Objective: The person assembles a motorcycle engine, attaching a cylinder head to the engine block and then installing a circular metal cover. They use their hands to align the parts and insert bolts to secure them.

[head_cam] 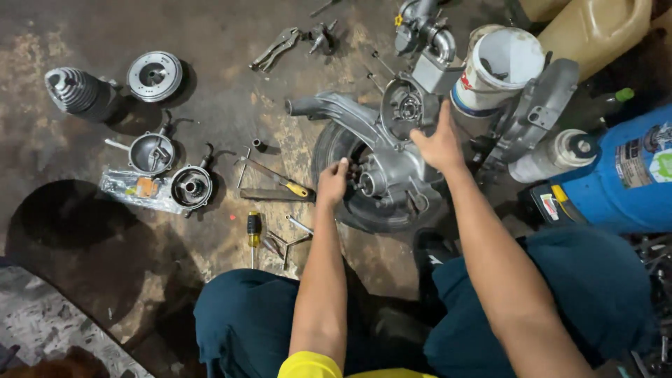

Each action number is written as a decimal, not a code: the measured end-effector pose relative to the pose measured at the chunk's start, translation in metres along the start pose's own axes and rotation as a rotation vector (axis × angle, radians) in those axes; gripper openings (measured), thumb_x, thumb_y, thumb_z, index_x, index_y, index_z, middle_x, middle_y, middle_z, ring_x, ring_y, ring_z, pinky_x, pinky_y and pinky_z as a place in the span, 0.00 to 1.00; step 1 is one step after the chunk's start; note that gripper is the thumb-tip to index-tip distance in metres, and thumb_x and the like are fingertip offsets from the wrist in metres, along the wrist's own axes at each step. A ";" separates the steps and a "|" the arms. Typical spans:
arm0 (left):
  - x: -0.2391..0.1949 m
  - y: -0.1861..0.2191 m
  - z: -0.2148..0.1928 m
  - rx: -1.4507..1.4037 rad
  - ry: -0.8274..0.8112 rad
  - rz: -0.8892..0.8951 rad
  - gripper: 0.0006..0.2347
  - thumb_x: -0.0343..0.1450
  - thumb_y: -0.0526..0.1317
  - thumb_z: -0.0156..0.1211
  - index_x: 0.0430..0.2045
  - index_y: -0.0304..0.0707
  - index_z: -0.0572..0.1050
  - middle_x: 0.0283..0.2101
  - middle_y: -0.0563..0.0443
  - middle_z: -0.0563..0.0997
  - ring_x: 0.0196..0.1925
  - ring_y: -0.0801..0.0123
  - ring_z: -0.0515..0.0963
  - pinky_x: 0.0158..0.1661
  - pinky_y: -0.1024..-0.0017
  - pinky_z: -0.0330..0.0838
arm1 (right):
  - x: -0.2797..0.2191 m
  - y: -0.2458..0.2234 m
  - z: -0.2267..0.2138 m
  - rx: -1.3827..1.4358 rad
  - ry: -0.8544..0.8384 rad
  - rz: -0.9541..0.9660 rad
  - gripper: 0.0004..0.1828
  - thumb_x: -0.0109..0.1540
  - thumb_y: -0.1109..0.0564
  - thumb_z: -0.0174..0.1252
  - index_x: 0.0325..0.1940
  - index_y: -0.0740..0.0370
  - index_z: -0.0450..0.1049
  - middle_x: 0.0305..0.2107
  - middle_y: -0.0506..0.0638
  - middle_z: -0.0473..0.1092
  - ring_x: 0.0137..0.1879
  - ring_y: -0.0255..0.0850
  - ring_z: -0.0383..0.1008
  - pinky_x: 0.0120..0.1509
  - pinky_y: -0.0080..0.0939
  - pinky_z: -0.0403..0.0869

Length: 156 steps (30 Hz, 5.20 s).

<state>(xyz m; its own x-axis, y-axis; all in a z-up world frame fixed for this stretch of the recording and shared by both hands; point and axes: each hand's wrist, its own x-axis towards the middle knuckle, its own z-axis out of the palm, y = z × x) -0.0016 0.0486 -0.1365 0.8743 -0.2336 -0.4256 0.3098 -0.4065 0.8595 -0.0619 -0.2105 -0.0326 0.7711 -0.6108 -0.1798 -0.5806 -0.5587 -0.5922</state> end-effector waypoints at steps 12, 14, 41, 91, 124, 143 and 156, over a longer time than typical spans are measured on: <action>0.011 -0.001 0.018 -0.088 -0.114 -0.072 0.21 0.74 0.56 0.54 0.57 0.46 0.78 0.53 0.40 0.82 0.58 0.47 0.79 0.56 0.52 0.72 | -0.015 -0.012 -0.003 0.135 0.118 -0.084 0.55 0.52 0.45 0.65 0.79 0.53 0.48 0.68 0.62 0.61 0.73 0.56 0.62 0.77 0.55 0.63; -0.001 0.017 0.012 -0.111 -0.104 -0.028 0.20 0.74 0.52 0.54 0.54 0.43 0.79 0.53 0.36 0.81 0.59 0.44 0.78 0.57 0.52 0.70 | -0.022 -0.021 -0.008 0.148 0.123 -0.090 0.55 0.52 0.45 0.66 0.79 0.53 0.48 0.68 0.63 0.61 0.73 0.57 0.62 0.77 0.56 0.63; 0.031 0.089 0.026 0.115 0.065 0.254 0.13 0.68 0.43 0.66 0.45 0.45 0.82 0.37 0.49 0.87 0.44 0.52 0.86 0.48 0.57 0.76 | -0.053 -0.052 -0.008 0.220 0.195 -0.083 0.53 0.48 0.45 0.72 0.74 0.47 0.55 0.58 0.64 0.70 0.65 0.61 0.70 0.69 0.61 0.68; 0.023 0.101 0.014 0.136 0.075 0.162 0.16 0.72 0.57 0.59 0.38 0.47 0.81 0.37 0.45 0.84 0.48 0.48 0.83 0.52 0.53 0.74 | -0.043 -0.034 0.021 0.044 0.340 -0.278 0.56 0.41 0.46 0.70 0.72 0.55 0.58 0.48 0.62 0.76 0.54 0.59 0.78 0.63 0.53 0.68; -0.065 0.155 0.003 0.227 -0.059 0.834 0.04 0.69 0.38 0.65 0.33 0.41 0.77 0.27 0.39 0.79 0.35 0.39 0.81 0.38 0.53 0.75 | -0.048 -0.037 0.016 0.065 0.292 -0.300 0.58 0.44 0.43 0.72 0.74 0.56 0.54 0.56 0.61 0.73 0.59 0.57 0.75 0.62 0.54 0.64; -0.051 0.138 0.013 0.173 -0.083 0.738 0.06 0.69 0.41 0.65 0.30 0.40 0.76 0.26 0.35 0.78 0.35 0.35 0.80 0.37 0.49 0.72 | -0.048 -0.032 0.024 0.050 0.308 -0.324 0.55 0.45 0.46 0.70 0.73 0.57 0.55 0.55 0.62 0.72 0.57 0.60 0.76 0.62 0.55 0.65; -0.049 0.138 0.010 0.254 -0.123 0.633 0.10 0.72 0.47 0.62 0.32 0.39 0.77 0.28 0.35 0.79 0.38 0.35 0.81 0.40 0.48 0.74 | -0.049 -0.035 0.022 0.032 0.309 -0.317 0.54 0.46 0.44 0.69 0.73 0.55 0.54 0.55 0.61 0.73 0.55 0.61 0.77 0.61 0.55 0.65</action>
<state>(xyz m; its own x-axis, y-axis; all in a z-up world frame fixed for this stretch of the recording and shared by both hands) -0.0056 -0.0045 0.0001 0.8047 -0.5862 0.0941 -0.3562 -0.3500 0.8664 -0.0735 -0.1487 -0.0205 0.7927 -0.5538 0.2550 -0.3159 -0.7308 -0.6051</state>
